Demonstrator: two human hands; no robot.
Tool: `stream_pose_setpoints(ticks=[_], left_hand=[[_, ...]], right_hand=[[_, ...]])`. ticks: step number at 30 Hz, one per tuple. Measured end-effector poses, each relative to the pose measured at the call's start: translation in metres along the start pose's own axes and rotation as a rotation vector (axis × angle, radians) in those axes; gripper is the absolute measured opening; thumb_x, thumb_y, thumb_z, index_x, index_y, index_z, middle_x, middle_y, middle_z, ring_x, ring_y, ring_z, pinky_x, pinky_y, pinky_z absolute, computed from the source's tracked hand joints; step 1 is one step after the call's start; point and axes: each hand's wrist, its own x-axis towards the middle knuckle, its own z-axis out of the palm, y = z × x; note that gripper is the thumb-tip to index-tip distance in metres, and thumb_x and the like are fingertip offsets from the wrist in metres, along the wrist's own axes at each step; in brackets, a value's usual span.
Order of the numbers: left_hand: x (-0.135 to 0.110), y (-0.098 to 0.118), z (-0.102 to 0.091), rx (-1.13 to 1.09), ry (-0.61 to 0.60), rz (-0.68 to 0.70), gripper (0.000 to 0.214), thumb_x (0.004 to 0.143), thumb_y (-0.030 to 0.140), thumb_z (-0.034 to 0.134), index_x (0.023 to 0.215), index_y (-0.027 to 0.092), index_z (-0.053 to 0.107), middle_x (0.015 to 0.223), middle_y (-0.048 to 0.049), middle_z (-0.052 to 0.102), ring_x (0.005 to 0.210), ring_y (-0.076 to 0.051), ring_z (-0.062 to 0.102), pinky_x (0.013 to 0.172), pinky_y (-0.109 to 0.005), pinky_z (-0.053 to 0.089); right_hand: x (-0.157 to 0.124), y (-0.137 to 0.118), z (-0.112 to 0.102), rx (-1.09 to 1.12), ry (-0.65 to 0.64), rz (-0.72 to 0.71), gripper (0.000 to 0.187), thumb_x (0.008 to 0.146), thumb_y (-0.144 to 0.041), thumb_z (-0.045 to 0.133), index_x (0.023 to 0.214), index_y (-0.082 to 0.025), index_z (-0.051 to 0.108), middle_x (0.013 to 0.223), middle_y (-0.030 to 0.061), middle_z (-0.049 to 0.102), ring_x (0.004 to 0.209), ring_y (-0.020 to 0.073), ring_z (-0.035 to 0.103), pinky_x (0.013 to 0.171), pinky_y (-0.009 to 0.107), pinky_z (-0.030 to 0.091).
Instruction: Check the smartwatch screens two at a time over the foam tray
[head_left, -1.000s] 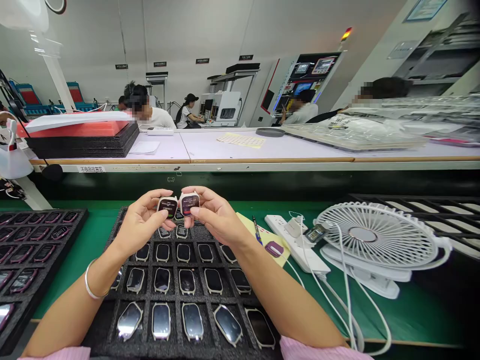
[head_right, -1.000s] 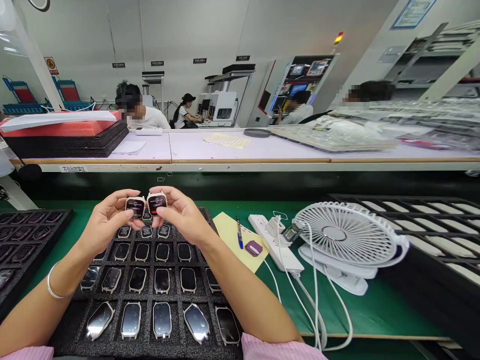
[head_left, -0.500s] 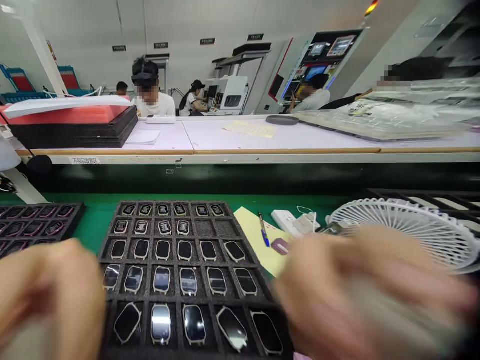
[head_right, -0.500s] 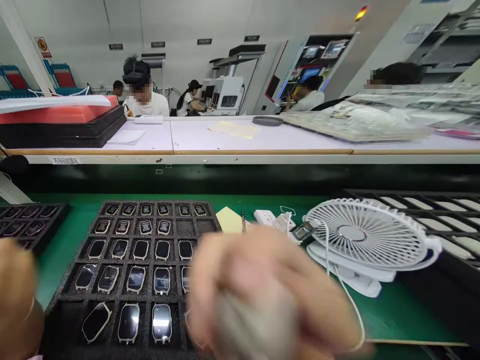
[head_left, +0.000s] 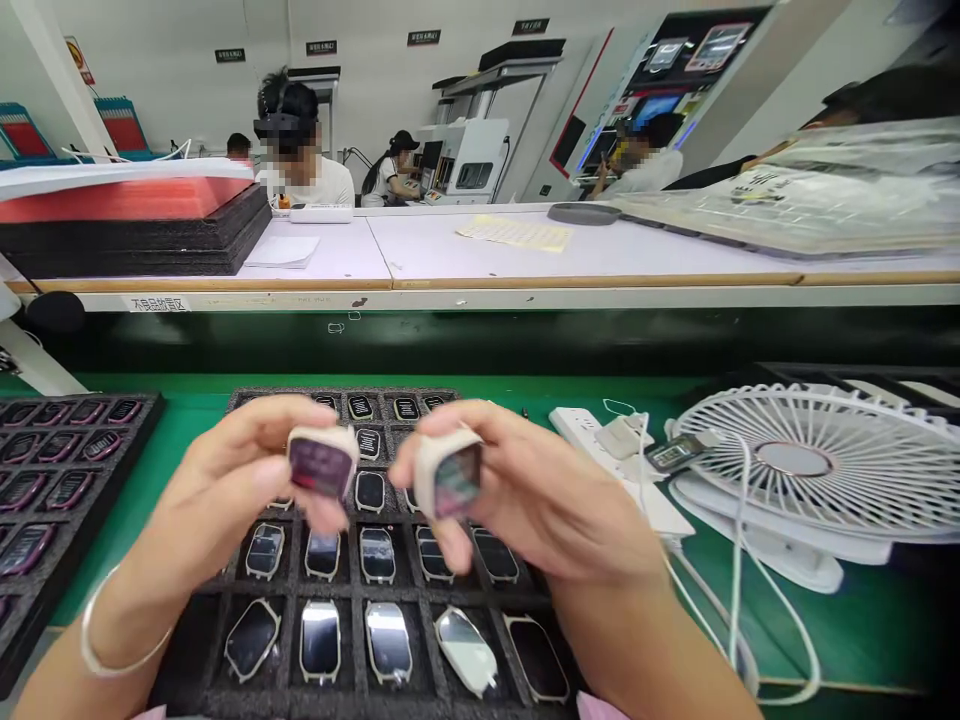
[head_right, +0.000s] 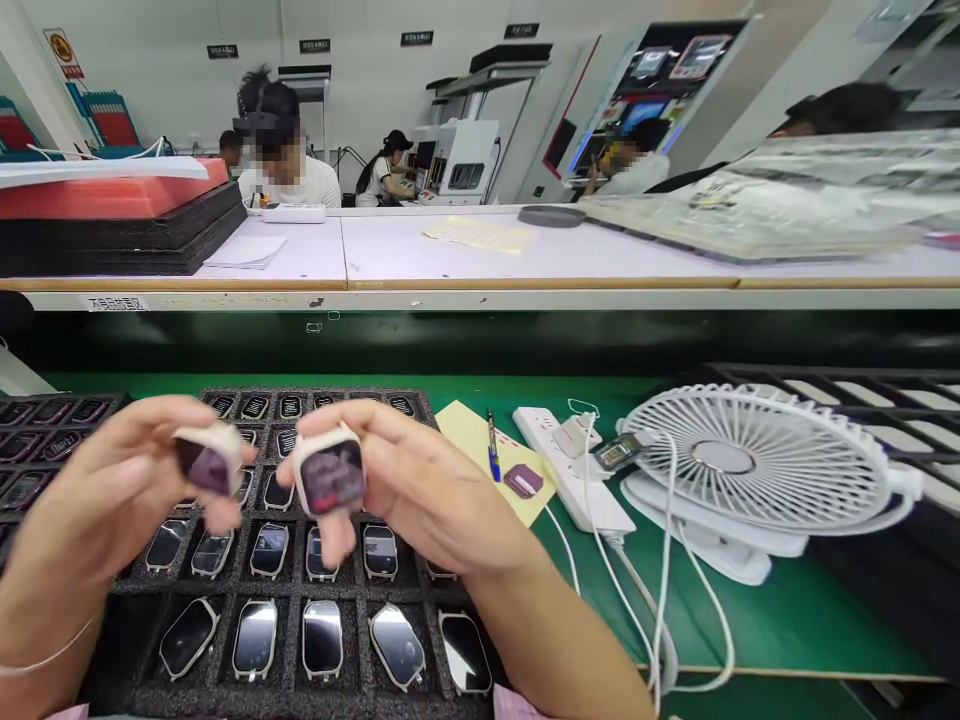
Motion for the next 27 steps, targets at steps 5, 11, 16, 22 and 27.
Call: stream_pose_setpoints(ticks=[5,11,16,22,27], left_hand=[[0.068,-0.008,0.034,-0.137,-0.046,-0.06,0.035,0.087,0.032,0.067,0.119,0.02,0.063,0.093,-0.0034,0.073,0.067,-0.016,0.073,0.068,-0.03,0.063],[0.07,-0.018,0.033,-0.123,-0.004,-0.1,0.033,0.087,0.033,0.064,0.116,0.017,0.064,0.088,-0.0024,0.071,0.063,-0.015,0.073,0.062,-0.028,0.062],[0.071,-0.019,0.041,0.015,-0.048,-0.109,0.027,0.079,0.028,0.073,0.102,0.017,0.064,0.083,0.0003,0.069,0.05,-0.005,0.059,0.049,-0.019,0.053],[0.071,-0.028,0.058,-0.068,-0.233,-0.186,0.054,0.073,0.012,0.072,0.122,0.022,0.051,0.109,-0.006,0.068,0.07,-0.01,0.067,0.064,-0.024,0.058],[0.097,-0.058,0.078,0.082,-0.374,-0.205,0.056,0.075,0.015,0.067,0.127,0.021,0.047,0.12,-0.0107,0.066,0.071,-0.013,0.07,0.069,-0.031,0.058]], right_hand=[[0.044,0.024,-0.007,0.155,0.039,-0.011,0.037,0.083,-0.04,0.076,0.111,-0.021,0.062,0.098,0.0046,0.072,0.063,0.0128,0.068,0.061,0.028,0.054],[0.053,0.039,-0.018,-0.001,0.108,0.004,0.035,0.082,-0.031,0.076,0.11,-0.02,0.058,0.097,0.0036,0.071,0.06,0.0095,0.065,0.051,0.021,0.047],[0.05,0.043,-0.02,-0.073,0.097,0.014,0.029,0.083,-0.035,0.075,0.101,-0.019,0.058,0.08,-0.001,0.069,0.048,0.0071,0.059,0.044,0.019,0.042],[0.017,0.049,-0.043,0.11,0.077,0.098,0.039,0.083,-0.018,0.065,0.12,-0.021,0.056,0.1,0.0044,0.072,0.067,0.0148,0.072,0.061,0.029,0.055],[0.001,0.057,-0.086,0.008,0.137,0.113,0.062,0.077,-0.011,0.069,0.133,-0.024,0.046,0.098,0.0012,0.067,0.072,0.0136,0.071,0.067,0.029,0.054]])
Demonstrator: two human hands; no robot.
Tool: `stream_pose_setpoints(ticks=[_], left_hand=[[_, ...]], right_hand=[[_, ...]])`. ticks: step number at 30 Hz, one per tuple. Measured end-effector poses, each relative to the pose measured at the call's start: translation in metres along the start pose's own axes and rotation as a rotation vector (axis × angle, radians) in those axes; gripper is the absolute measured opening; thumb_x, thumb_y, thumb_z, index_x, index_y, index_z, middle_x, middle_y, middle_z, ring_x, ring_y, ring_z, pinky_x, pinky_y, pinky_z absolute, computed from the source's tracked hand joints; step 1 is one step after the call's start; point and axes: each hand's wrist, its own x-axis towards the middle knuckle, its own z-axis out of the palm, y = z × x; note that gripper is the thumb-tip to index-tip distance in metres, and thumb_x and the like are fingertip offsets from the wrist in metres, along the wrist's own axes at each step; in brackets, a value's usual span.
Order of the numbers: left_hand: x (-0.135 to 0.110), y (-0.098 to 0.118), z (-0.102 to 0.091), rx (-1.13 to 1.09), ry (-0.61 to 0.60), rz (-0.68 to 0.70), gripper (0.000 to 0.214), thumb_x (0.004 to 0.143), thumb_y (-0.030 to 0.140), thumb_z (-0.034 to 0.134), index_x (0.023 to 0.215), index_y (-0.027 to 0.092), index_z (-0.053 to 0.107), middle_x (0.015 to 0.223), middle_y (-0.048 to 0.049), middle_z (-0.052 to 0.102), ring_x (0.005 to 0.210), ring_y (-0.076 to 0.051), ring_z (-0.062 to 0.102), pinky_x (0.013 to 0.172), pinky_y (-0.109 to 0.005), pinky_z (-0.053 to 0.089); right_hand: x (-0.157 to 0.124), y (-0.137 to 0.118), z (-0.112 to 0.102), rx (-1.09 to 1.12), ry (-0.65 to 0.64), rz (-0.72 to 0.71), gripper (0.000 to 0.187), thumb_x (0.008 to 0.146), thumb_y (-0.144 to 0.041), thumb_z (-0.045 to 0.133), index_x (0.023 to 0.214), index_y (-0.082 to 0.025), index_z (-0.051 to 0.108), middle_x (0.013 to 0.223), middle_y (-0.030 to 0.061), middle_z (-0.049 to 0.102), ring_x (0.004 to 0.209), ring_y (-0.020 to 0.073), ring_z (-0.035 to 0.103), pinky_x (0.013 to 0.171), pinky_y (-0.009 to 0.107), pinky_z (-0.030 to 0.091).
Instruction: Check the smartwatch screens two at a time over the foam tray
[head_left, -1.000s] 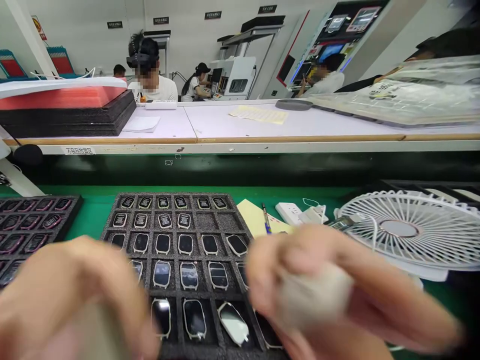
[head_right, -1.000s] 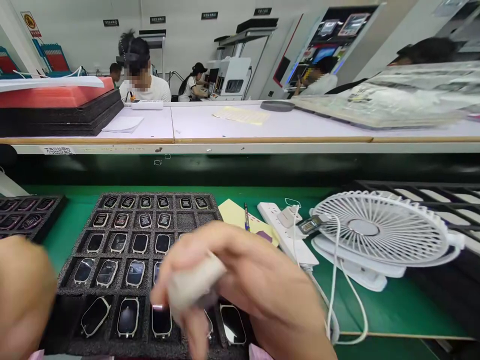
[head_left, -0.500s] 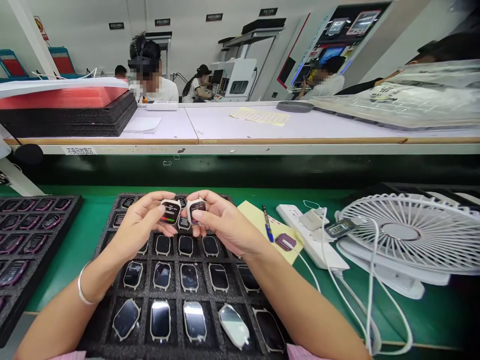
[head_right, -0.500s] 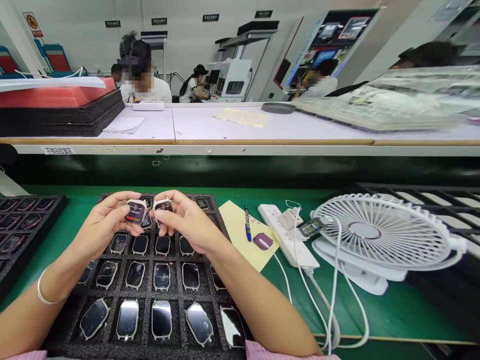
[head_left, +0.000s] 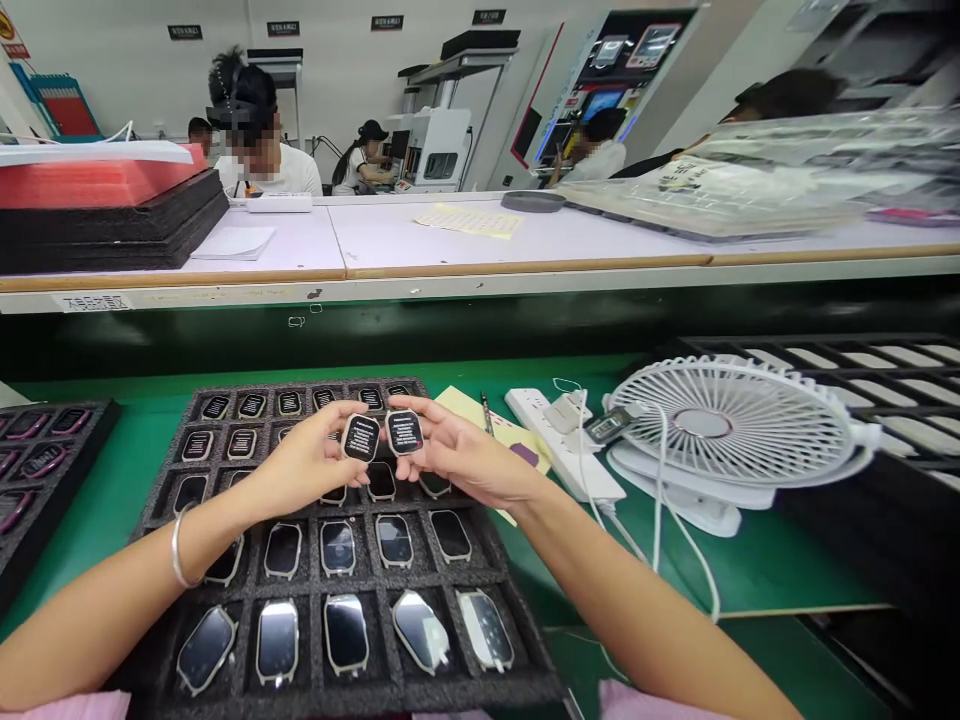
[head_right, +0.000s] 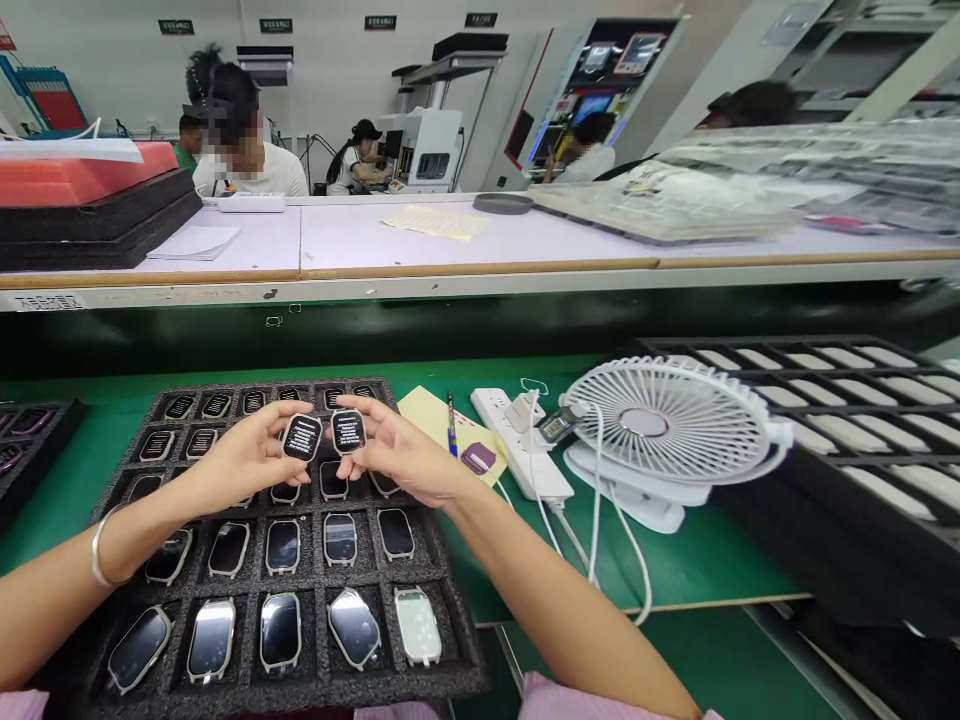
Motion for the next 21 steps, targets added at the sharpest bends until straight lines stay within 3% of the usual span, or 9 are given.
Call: stream_pose_setpoints(ticks=[4,6,9,11,16,18,21], left_hand=[[0.045,-0.025,0.003,0.617,0.029,0.035,0.049,0.078,0.02,0.068,0.124,0.017,0.052,0.091,-0.0037,0.07,0.075,-0.018,0.067,0.072,-0.033,0.054],[0.063,-0.035,0.005,0.762,0.028,0.04,0.046,0.078,0.022,0.07,0.121,0.014,0.056,0.083,-0.0032,0.068,0.077,-0.022,0.066,0.074,-0.035,0.053],[0.079,-0.045,0.01,0.873,0.023,0.073,0.045,0.075,0.025,0.074,0.117,0.012,0.062,0.092,-0.0086,0.067,0.093,-0.028,0.064,0.087,-0.042,0.05],[0.08,-0.044,0.013,0.95,0.015,0.103,0.046,0.075,0.029,0.077,0.116,0.012,0.065,0.1,-0.0127,0.064,0.104,-0.033,0.06,0.095,-0.046,0.046],[0.05,-0.018,0.001,1.077,0.02,0.171,0.069,0.075,0.046,0.077,0.134,0.016,0.059,0.109,-0.0141,0.058,0.11,-0.036,0.054,0.098,-0.048,0.044],[0.025,-0.005,-0.019,1.156,0.064,0.222,0.06,0.085,0.048,0.066,0.137,0.019,0.057,0.108,-0.0127,0.059,0.107,-0.033,0.056,0.095,-0.045,0.046],[-0.023,0.002,-0.061,1.225,0.182,0.131,0.046,0.091,0.045,0.056,0.128,0.018,0.063,0.105,-0.0119,0.063,0.104,-0.031,0.059,0.094,-0.043,0.047]], right_hand=[[0.011,0.013,-0.037,-0.211,0.105,0.043,0.066,0.072,-0.013,0.071,0.13,-0.022,0.04,0.094,-0.0007,0.063,0.069,0.0132,0.07,0.067,0.031,0.054],[0.019,0.019,-0.052,-0.341,0.151,0.057,0.058,0.074,-0.017,0.07,0.124,-0.021,0.04,0.091,-0.0015,0.06,0.063,0.0125,0.067,0.063,0.03,0.052],[0.027,0.023,-0.066,-0.637,0.144,0.032,0.047,0.078,-0.022,0.066,0.12,-0.019,0.044,0.089,-0.0011,0.059,0.06,0.0126,0.06,0.06,0.03,0.05],[0.03,0.021,-0.07,-0.876,0.107,-0.019,0.043,0.078,-0.022,0.066,0.118,-0.016,0.052,0.09,0.0016,0.059,0.069,0.0161,0.06,0.066,0.033,0.051],[0.026,0.012,-0.068,-1.222,0.009,-0.062,0.053,0.082,-0.027,0.067,0.134,-0.016,0.058,0.114,0.0115,0.053,0.102,0.0268,0.061,0.092,0.043,0.052],[0.022,0.009,-0.065,-1.281,-0.001,-0.043,0.055,0.085,-0.03,0.065,0.138,-0.015,0.056,0.119,0.0132,0.051,0.113,0.0298,0.059,0.102,0.046,0.047],[0.02,0.007,-0.054,-1.342,-0.004,-0.056,0.05,0.091,-0.031,0.058,0.138,-0.015,0.056,0.122,0.0147,0.052,0.113,0.0313,0.061,0.106,0.048,0.045]])
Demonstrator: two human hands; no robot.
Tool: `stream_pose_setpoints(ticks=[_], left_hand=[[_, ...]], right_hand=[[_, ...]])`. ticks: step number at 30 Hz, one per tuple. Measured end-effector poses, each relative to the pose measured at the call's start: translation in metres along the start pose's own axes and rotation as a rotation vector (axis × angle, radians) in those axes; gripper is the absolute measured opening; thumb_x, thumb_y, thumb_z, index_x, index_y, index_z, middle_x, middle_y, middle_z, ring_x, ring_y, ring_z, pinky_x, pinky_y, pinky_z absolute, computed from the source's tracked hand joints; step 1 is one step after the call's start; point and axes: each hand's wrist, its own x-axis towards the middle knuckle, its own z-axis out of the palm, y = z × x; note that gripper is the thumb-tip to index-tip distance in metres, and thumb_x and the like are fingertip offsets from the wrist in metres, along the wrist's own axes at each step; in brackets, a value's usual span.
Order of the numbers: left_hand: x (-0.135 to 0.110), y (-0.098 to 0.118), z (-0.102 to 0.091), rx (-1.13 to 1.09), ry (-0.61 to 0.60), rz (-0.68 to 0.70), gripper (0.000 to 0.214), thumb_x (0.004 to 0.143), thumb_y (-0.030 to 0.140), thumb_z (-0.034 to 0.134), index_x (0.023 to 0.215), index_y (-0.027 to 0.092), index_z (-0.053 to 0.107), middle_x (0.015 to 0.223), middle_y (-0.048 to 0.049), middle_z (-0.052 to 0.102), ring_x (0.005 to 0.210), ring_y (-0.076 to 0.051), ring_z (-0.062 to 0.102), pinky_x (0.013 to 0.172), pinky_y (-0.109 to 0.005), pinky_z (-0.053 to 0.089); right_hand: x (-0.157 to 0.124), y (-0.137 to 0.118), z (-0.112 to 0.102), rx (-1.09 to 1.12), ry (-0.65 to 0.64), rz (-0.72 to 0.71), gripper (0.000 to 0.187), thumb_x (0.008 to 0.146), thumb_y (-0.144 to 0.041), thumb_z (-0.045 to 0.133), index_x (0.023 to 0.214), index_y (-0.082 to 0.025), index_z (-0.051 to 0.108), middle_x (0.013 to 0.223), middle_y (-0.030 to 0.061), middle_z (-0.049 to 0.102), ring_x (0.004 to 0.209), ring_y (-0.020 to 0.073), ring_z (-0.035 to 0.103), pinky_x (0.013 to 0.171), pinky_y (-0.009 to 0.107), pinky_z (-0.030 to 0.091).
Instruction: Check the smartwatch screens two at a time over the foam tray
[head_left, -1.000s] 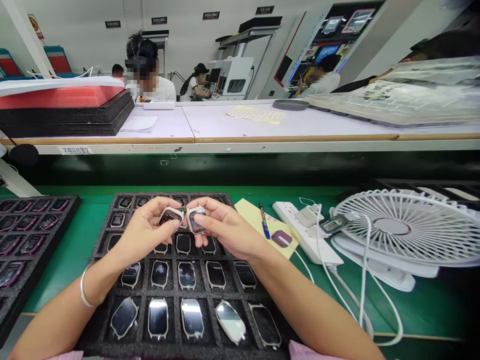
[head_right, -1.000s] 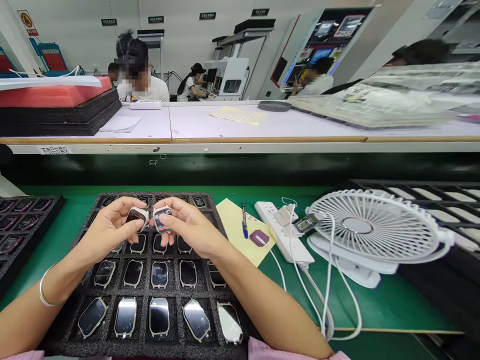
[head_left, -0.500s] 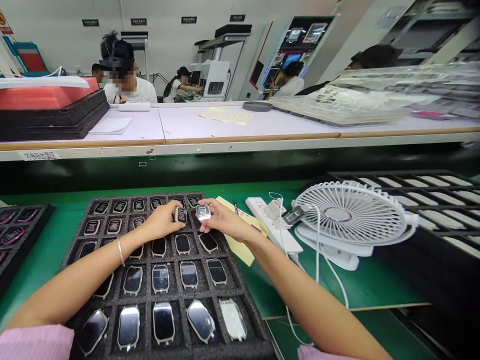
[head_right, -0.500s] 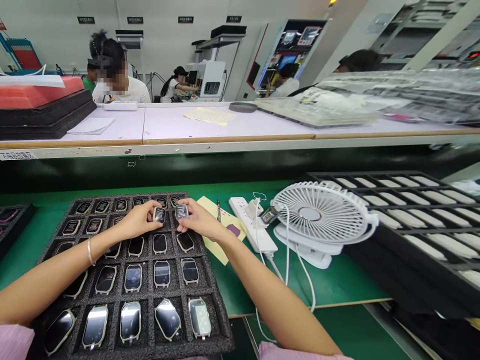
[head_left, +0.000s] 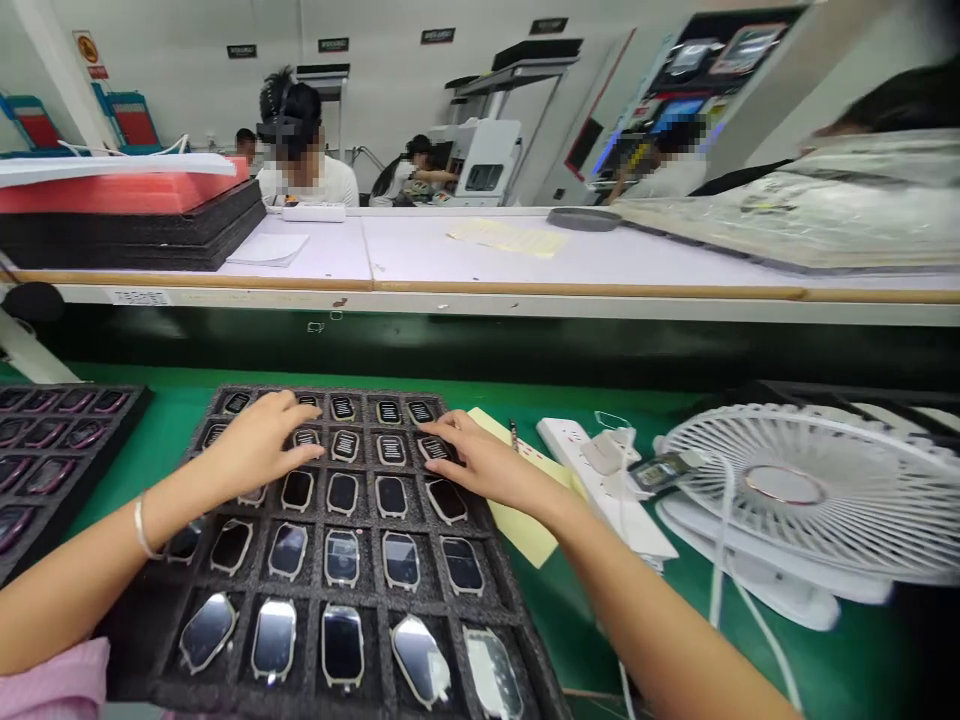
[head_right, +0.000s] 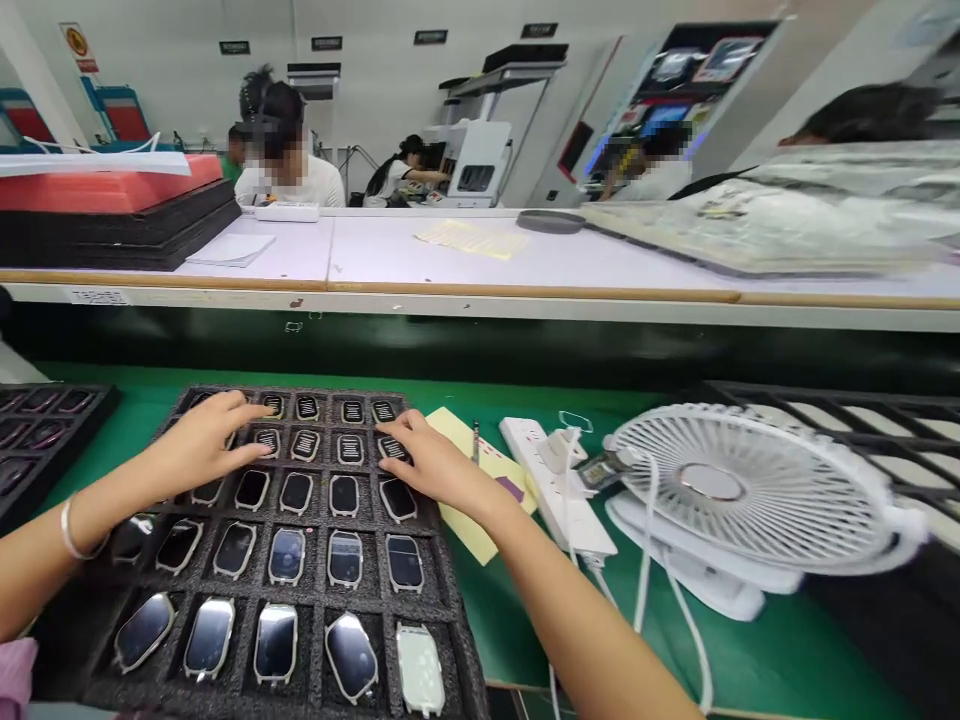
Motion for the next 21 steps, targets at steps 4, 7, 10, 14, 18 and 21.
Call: stream_pose_setpoints(ticks=[4,7,10,14,18,21], left_hand=[[-0.065,-0.049,-0.014,0.084,-0.103,-0.314,0.033,0.089,0.044,0.055,0.105,0.018,0.069,0.098,-0.0108,0.066,0.095,-0.03,0.064,0.085,-0.041,0.049],[-0.099,-0.065,-0.005,0.149,-0.162,-0.487,0.029,0.089,0.041,0.052,0.089,0.017,0.067,0.089,-0.011,0.063,0.083,-0.03,0.064,0.08,-0.042,0.049],[-0.11,-0.063,0.009,0.077,-0.092,-0.515,0.028,0.091,0.04,0.049,0.09,0.017,0.065,0.095,-0.0117,0.061,0.092,-0.03,0.063,0.089,-0.043,0.047],[-0.105,-0.059,0.019,-0.078,0.038,-0.562,0.023,0.083,0.038,0.061,0.089,0.016,0.061,0.095,-0.013,0.06,0.099,-0.034,0.058,0.092,-0.046,0.044],[-0.105,-0.059,0.021,-0.179,0.099,-0.582,0.018,0.079,0.033,0.065,0.086,0.02,0.054,0.087,-0.0068,0.062,0.09,-0.029,0.06,0.082,-0.04,0.045],[-0.106,-0.056,0.015,-0.28,0.113,-0.561,0.013,0.081,0.028,0.062,0.086,0.022,0.052,0.076,0.0,0.061,0.073,-0.021,0.06,0.069,-0.032,0.045]], right_hand=[[0.009,-0.044,0.012,-0.018,-0.05,-0.137,0.042,0.094,-0.027,0.057,0.134,-0.017,0.06,0.122,0.0147,0.055,0.105,0.0303,0.065,0.097,0.046,0.05],[0.026,-0.095,0.028,-0.055,-0.13,-0.312,0.036,0.093,-0.023,0.061,0.128,-0.016,0.064,0.117,0.0144,0.058,0.101,0.0285,0.065,0.092,0.043,0.052],[0.05,-0.143,0.05,-0.136,-0.192,-0.44,0.032,0.094,-0.032,0.063,0.12,-0.014,0.068,0.112,0.0148,0.061,0.103,0.0299,0.063,0.092,0.045,0.049],[0.079,-0.185,0.08,-0.296,-0.181,-0.389,0.035,0.098,-0.039,0.057,0.11,-0.009,0.07,0.114,0.0199,0.063,0.107,0.0333,0.062,0.095,0.048,0.043],[0.091,-0.196,0.1,-0.334,-0.147,-0.329,0.026,0.094,-0.034,0.062,0.102,-0.01,0.067,0.113,0.0196,0.064,0.107,0.0332,0.06,0.092,0.045,0.042],[0.092,-0.189,0.107,-0.162,-0.078,-0.324,0.014,0.084,-0.025,0.068,0.09,-0.017,0.058,0.103,0.0103,0.063,0.098,0.027,0.058,0.082,0.037,0.041]])
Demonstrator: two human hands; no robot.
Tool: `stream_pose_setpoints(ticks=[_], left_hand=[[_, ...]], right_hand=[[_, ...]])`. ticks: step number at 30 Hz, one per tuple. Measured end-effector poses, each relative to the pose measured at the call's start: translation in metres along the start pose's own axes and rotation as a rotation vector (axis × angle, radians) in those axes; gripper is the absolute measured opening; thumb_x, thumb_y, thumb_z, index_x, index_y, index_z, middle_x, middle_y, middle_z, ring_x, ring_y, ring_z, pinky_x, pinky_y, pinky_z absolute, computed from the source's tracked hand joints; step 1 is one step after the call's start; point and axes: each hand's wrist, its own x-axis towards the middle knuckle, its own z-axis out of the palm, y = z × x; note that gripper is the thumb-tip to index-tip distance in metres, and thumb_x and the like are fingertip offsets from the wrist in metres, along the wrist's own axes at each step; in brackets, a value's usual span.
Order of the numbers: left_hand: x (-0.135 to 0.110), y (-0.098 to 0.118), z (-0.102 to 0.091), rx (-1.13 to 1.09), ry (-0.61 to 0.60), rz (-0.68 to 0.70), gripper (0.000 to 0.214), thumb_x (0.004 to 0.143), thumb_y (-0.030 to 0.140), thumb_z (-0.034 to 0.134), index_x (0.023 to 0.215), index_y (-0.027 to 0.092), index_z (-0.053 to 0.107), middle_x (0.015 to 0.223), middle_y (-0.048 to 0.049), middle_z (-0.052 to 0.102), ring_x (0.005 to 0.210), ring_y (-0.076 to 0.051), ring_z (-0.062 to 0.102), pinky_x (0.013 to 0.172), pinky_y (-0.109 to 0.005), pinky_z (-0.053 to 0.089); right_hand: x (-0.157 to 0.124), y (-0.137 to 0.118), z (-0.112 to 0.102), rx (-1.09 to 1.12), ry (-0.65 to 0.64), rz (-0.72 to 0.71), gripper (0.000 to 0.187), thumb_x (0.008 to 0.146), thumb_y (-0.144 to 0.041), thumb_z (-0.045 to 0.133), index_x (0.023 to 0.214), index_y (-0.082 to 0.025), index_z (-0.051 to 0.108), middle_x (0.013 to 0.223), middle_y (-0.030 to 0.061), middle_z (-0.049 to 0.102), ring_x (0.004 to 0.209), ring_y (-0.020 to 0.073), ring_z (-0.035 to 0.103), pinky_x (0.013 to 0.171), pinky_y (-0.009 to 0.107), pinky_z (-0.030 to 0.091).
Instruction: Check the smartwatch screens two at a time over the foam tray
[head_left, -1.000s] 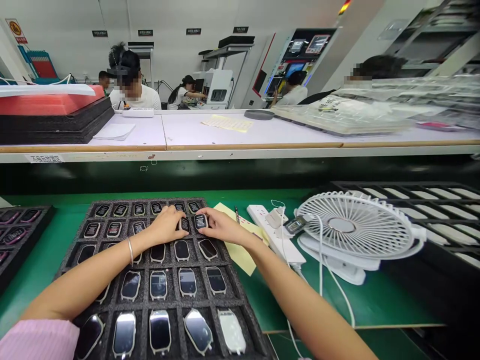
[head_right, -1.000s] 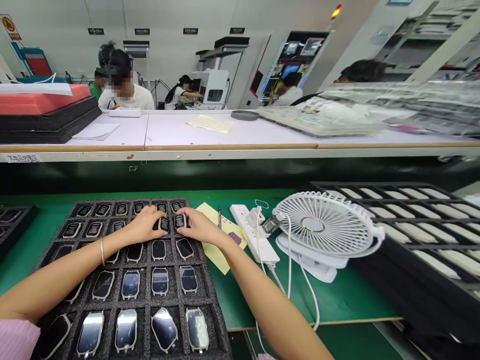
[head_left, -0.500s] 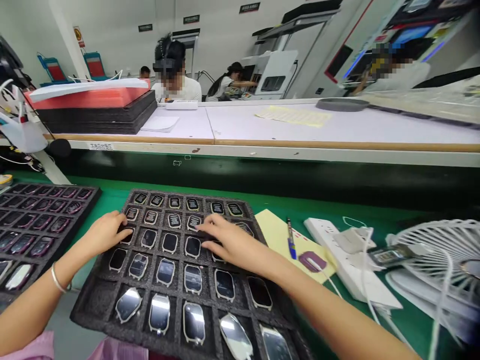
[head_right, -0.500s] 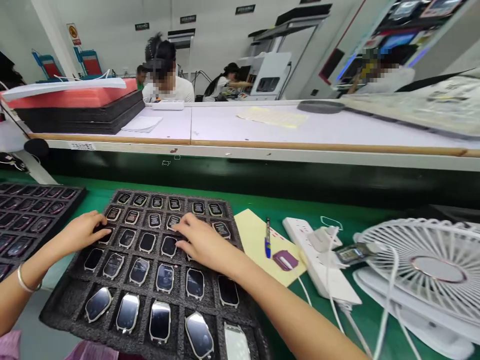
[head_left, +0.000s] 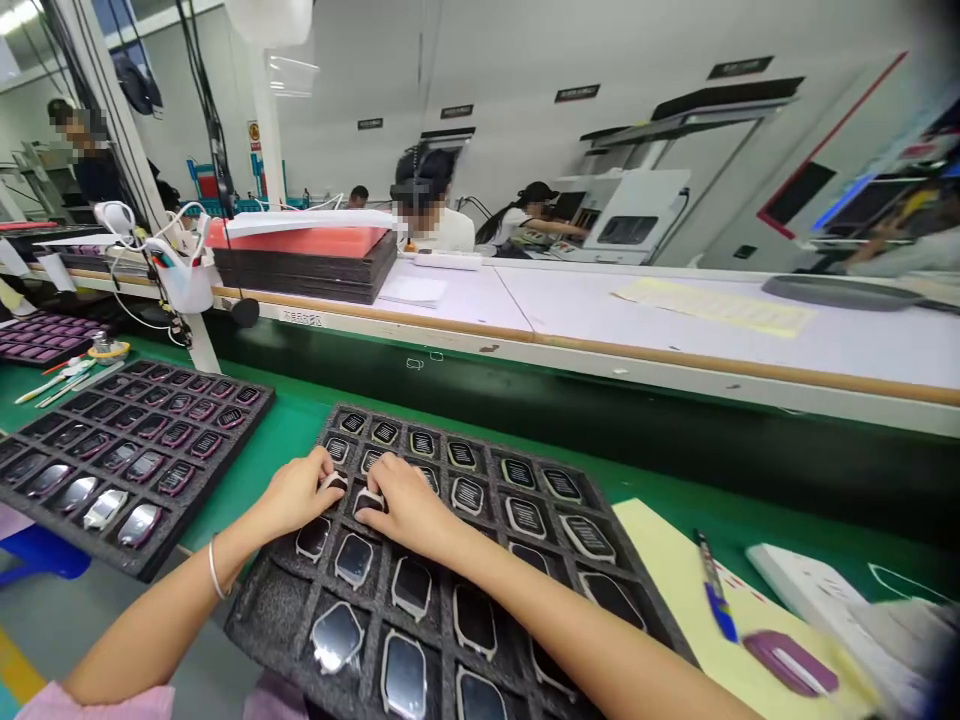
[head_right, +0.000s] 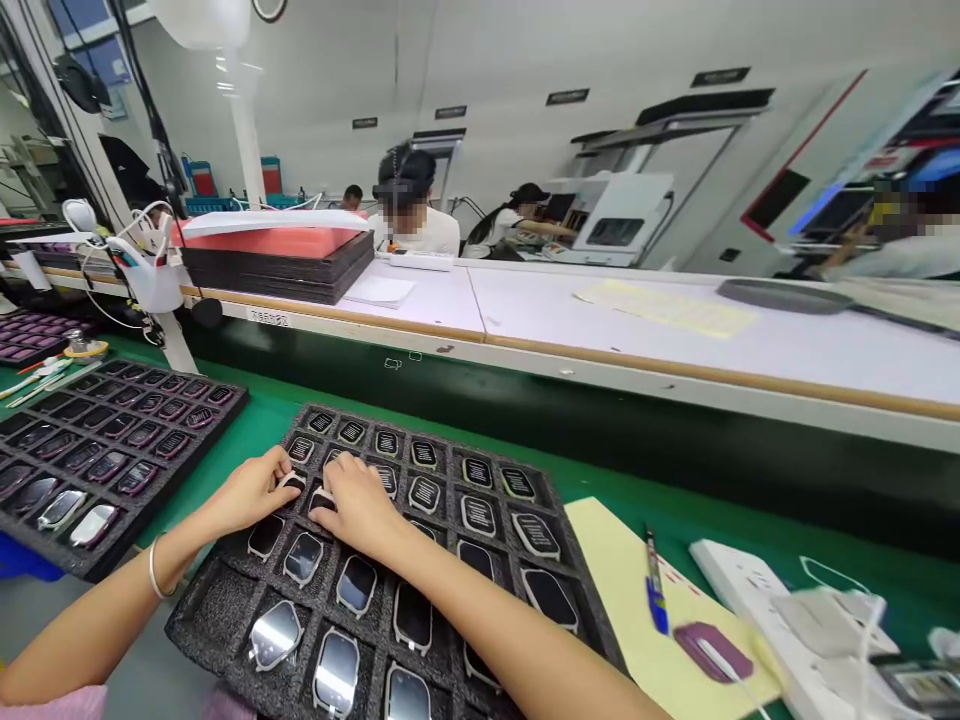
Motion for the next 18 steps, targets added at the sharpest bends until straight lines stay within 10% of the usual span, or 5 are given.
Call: stream_pose_setpoints(ticks=[5,10,18], left_hand=[[0.008,0.031,-0.017,-0.544,-0.014,0.052,0.022,0.083,0.037,0.062,0.095,0.02,0.053,0.083,0.0002,0.061,0.069,-0.014,0.061,0.06,-0.026,0.047],[0.03,0.077,-0.008,-1.113,-0.253,0.016,0.048,0.07,0.05,0.076,0.096,0.017,0.052,0.071,0.0009,0.063,0.046,-0.009,0.055,0.044,-0.022,0.037],[0.029,0.11,0.038,-1.105,-0.257,-0.046,0.031,0.07,0.023,0.072,0.096,0.015,0.058,0.07,0.0053,0.054,0.053,-0.006,0.044,0.053,-0.022,0.032]], right_hand=[[-0.017,0.012,-0.009,0.318,0.11,-0.093,0.022,0.071,-0.003,0.054,0.079,-0.021,0.046,0.084,0.0027,0.059,0.076,0.0183,0.052,0.071,0.031,0.038],[-0.049,0.029,-0.037,1.026,-0.011,0.157,0.025,0.087,-0.039,0.063,0.1,-0.02,0.054,0.096,0.0058,0.069,0.058,0.0119,0.053,0.054,0.026,0.036],[-0.081,0.049,-0.031,1.737,0.21,0.379,0.044,0.071,-0.037,0.086,0.11,-0.022,0.071,0.098,0.0048,0.069,0.077,0.0151,0.063,0.07,0.029,0.049]])
